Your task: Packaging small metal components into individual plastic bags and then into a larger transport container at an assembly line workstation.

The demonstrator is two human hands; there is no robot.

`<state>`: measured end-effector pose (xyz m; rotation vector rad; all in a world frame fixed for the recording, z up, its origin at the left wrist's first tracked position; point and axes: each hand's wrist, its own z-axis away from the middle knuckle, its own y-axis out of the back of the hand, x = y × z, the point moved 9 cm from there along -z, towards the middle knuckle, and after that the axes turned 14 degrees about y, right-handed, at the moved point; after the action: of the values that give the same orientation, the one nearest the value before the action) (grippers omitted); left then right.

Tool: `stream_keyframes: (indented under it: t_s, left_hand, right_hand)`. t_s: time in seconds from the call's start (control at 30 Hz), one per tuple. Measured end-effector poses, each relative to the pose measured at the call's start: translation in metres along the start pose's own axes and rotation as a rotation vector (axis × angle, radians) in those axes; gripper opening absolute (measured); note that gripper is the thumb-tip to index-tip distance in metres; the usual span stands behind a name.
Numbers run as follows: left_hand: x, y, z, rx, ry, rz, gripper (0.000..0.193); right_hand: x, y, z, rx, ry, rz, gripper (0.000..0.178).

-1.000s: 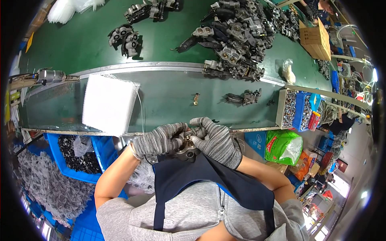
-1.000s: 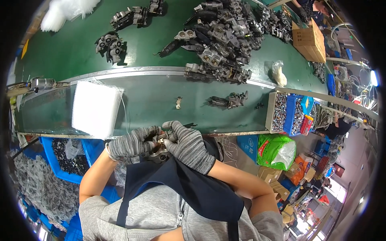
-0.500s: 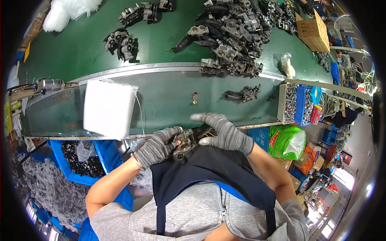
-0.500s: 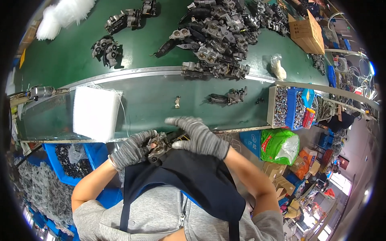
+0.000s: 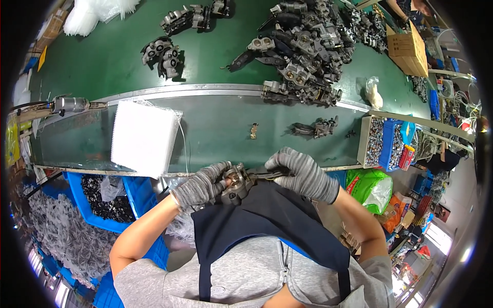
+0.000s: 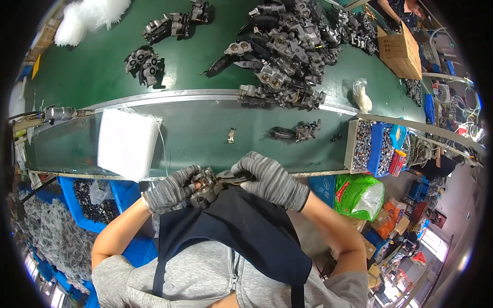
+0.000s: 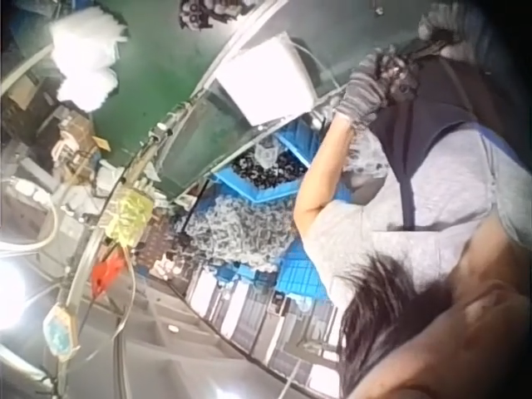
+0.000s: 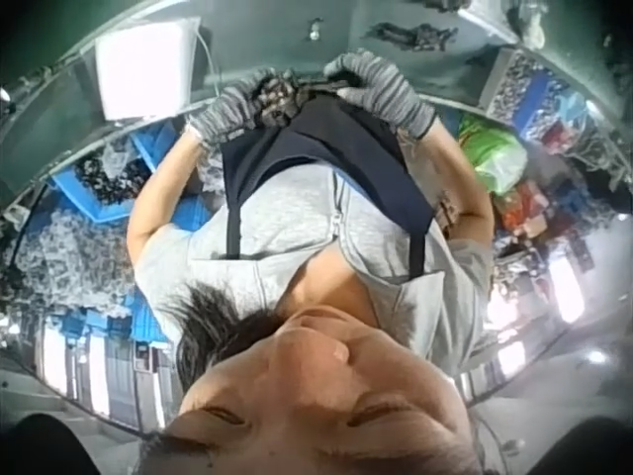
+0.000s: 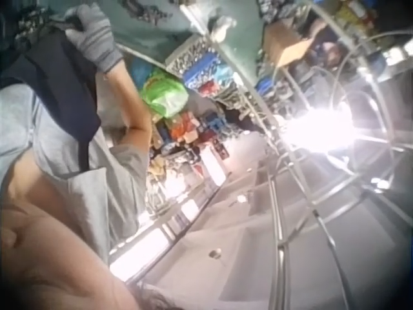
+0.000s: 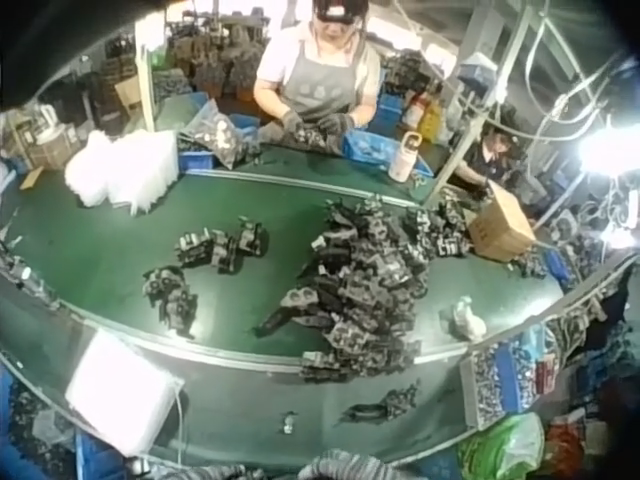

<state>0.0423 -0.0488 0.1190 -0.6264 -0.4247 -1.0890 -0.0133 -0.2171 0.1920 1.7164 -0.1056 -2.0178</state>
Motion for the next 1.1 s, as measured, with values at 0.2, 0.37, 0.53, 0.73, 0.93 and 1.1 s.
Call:
stream_keyframes:
  t_s: [0.2, 0.37, 0.53, 0.73, 0.93, 1.1]
  left_hand:
    - [0.017, -0.011, 0.010, -0.399, 0.190, 0.357, 0.046]
    - [0.014, -0.011, 0.005, -0.395, 0.180, 0.437, 0.051]
    - [0.037, 0.006, 0.003, -0.248, 0.017, 0.206, 0.054]
    - [0.012, -0.008, 0.002, -0.448, 0.286, 0.451, 0.047]
    - [0.038, 0.035, -0.051, -0.224, -0.203, 0.093, 0.043]
    - [0.035, 0.220, -0.141, 0.364, -0.292, 0.063, 0.050]
  right_hand:
    - [-0.054, 0.000, -0.014, 0.287, 0.213, 0.114, 0.033]
    - [-0.080, -0.058, -0.036, -0.139, 0.475, 0.361, 0.024]
    - [-0.078, -0.060, -0.048, -0.037, 0.461, 0.387, 0.022]
    - [-0.076, -0.010, -0.036, 0.249, 0.332, 0.205, 0.027]
    - [0.005, 0.070, 0.037, 0.870, -0.138, -0.045, 0.026]
    - [-0.014, 0.072, 0.033, 0.800, -0.104, 0.111, 0.026]
